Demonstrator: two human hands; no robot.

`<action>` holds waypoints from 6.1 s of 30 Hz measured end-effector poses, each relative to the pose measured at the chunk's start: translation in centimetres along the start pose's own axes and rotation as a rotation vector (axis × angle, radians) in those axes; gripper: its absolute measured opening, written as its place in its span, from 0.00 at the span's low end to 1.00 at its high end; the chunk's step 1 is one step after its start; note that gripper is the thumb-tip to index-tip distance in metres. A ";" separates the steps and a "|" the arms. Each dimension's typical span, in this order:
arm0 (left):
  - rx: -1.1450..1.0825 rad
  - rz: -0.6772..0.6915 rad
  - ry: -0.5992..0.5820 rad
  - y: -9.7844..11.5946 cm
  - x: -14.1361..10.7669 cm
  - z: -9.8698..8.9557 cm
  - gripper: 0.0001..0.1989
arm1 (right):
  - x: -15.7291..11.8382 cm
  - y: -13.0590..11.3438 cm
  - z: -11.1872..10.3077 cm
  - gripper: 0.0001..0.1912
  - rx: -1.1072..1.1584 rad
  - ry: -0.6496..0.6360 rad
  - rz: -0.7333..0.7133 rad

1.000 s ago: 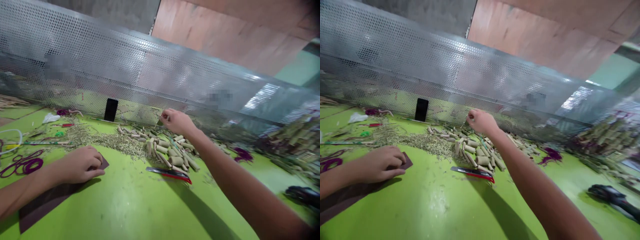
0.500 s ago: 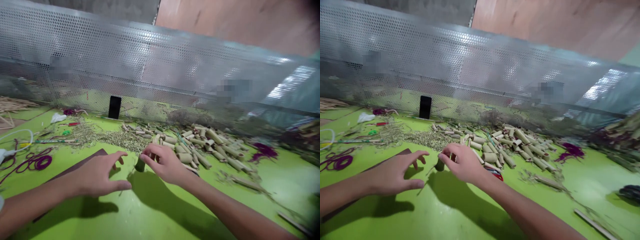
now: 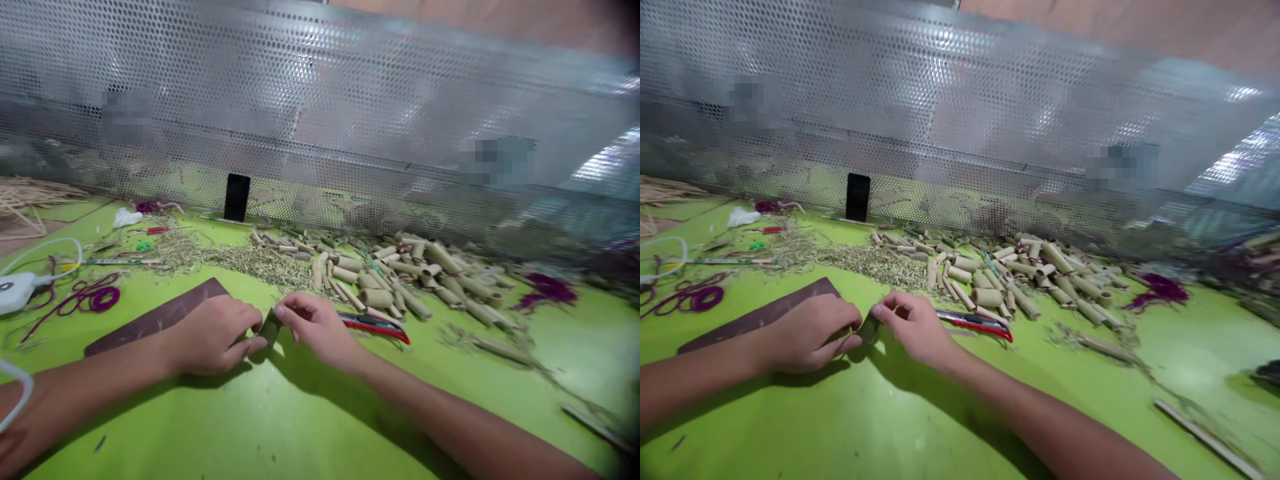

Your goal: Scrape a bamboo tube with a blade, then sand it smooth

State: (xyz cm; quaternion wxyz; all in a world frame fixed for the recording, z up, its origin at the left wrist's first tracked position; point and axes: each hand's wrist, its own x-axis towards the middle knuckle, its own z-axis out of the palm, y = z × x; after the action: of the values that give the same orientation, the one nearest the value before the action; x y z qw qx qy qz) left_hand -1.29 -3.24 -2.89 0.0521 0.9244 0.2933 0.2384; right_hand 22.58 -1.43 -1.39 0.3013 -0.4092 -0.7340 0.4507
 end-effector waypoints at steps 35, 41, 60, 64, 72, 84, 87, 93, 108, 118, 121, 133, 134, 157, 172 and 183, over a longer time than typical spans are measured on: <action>-0.295 0.037 0.076 2.0 -0.1 0.2 0.35 | -0.9 0.4 0.8 0.29 0.401 -0.488 0.150; -0.426 -0.003 0.122 2.2 -0.2 0.3 0.33 | -1.1 0.7 0.9 0.29 0.398 -0.477 0.160; -0.056 0.157 0.186 0.5 -0.1 -0.3 0.33 | -1.8 -0.8 1.5 0.21 0.198 -0.195 0.028; 0.087 0.129 0.212 0.3 -0.2 -0.3 0.33 | -2.1 -1.0 1.8 0.13 -0.006 -0.108 -0.027; 0.317 0.266 0.195 0.5 -0.2 -0.1 0.30 | -1.8 0.1 1.5 0.14 0.112 -0.228 0.080; 0.352 0.268 0.160 0.5 -0.3 0.8 0.23 | -1.4 -0.1 2.3 0.24 0.099 -0.201 0.155; 0.278 0.257 0.088 0.2 -0.2 1.0 0.26 | -1.4 -0.4 2.1 0.24 0.025 -0.212 0.170; 0.123 0.213 0.051 -0.2 -0.1 1.0 0.33 | -1.6 -1.0 2.1 0.21 -0.092 -0.195 0.100; -0.110 0.012 0.042 0.2 0.0 1.3 0.30 | -1.4 -0.3 2.0 0.29 0.004 -0.180 0.057; 0.003 0.139 0.113 0.0 0.0 0.6 0.30 | -1.9 -0.9 2.2 0.23 -0.044 -0.140 -0.033; 0.020 0.126 0.144 0.0 0.0 0.1 0.30 | -2.0 -1.0 2.1 0.17 -0.127 -0.052 -0.077; 0.368 0.334 0.207 0.0 -0.2 -0.5 0.25 | -1.7 -0.3 1.5 0.12 0.143 -0.274 0.155; 0.399 0.365 0.204 0.1 -0.2 -0.6 0.23 | -1.6 -0.6 1.4 0.13 0.208 -0.330 0.207; 0.463 0.246 0.226 -0.7 0.1 -0.7 0.11 | -1.0 -0.9 0.9 0.21 0.389 -0.321 0.316; 0.110 0.058 0.212 -0.6 -0.2 -0.4 0.24 | -1.4 -0.5 1.9 0.07 -0.058 -0.068 -0.050; 0.084 0.090 0.215 0.4 0.2 0.1 0.30 | -1.9 -0.5 2.9 0.08 -0.301 -0.216 -0.320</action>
State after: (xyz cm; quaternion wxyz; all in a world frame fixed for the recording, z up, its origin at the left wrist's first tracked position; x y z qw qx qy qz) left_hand -0.92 -3.50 -2.79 -0.0291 0.9071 0.2650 0.3256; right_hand 20.99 -4.46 -2.26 0.2244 -0.2776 -0.8761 0.3241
